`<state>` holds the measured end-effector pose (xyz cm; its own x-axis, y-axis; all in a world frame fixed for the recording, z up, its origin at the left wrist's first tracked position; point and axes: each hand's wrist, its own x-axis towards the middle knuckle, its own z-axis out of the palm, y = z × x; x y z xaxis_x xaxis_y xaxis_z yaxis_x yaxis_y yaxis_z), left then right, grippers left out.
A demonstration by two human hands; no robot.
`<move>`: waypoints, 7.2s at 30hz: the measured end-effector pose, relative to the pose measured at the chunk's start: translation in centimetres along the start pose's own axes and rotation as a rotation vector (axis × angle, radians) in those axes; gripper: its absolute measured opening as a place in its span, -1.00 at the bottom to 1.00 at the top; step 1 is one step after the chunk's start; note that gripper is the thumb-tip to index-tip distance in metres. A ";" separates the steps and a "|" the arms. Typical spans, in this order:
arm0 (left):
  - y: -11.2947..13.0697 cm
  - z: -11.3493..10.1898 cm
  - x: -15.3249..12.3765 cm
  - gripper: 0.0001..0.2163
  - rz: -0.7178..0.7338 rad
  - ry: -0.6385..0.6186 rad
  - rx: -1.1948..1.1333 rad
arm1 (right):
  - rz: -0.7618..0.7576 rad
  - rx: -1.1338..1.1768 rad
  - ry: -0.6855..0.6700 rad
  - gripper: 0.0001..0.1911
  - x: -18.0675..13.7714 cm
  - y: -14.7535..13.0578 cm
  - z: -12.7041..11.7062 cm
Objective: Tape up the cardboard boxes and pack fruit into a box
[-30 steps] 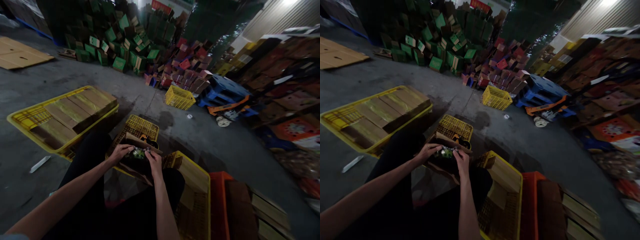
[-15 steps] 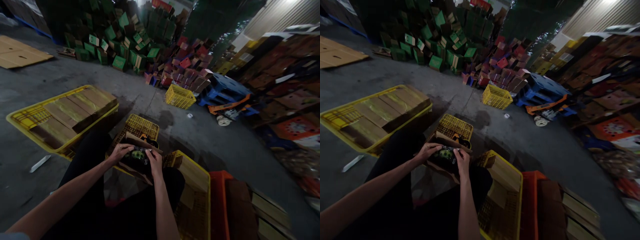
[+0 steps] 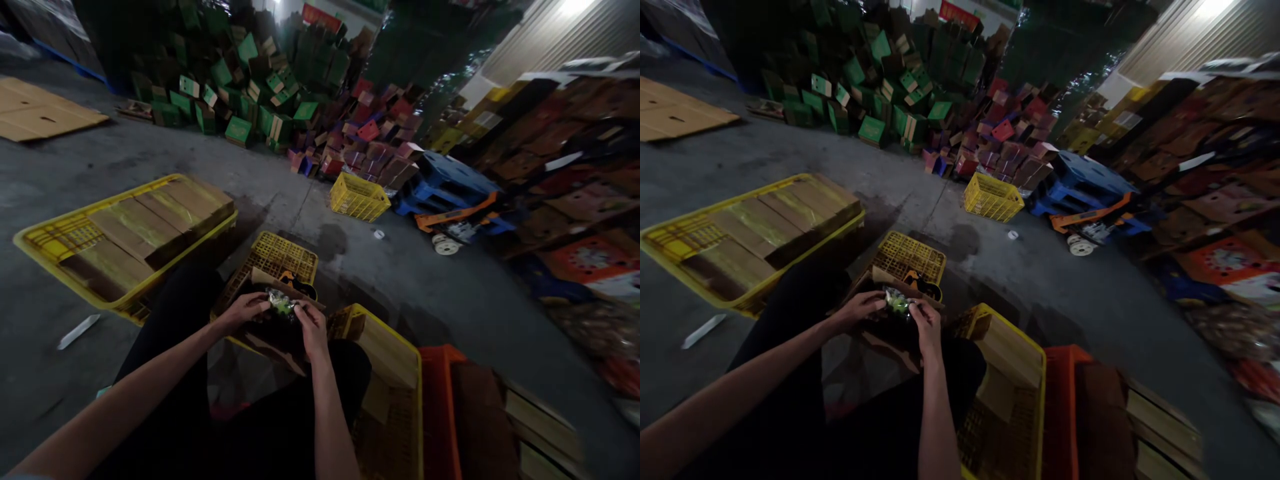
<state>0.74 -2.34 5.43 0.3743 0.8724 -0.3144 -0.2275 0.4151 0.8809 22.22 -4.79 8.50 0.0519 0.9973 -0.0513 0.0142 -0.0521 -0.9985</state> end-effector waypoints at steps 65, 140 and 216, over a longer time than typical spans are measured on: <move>-0.4 -0.4 0.7 -0.68 0.342 0.039 0.156 | -0.058 -0.217 -0.161 -0.61 0.5 0.3 -0.2; 0.9 0.7 -0.8 -0.42 0.070 -0.278 -0.098 | 0.065 -0.049 -0.268 -0.56 -0.2 0.8 0.3; -0.6 -0.2 0.1 -0.37 0.024 -0.022 -0.098 | -0.101 -0.191 -0.065 -0.51 0.4 -0.2 0.0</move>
<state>0.75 -2.46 4.79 0.3875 0.8767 -0.2850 -0.3229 0.4186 0.8488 22.21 -4.34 8.69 -0.0235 0.9989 0.0412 0.2054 0.0452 -0.9776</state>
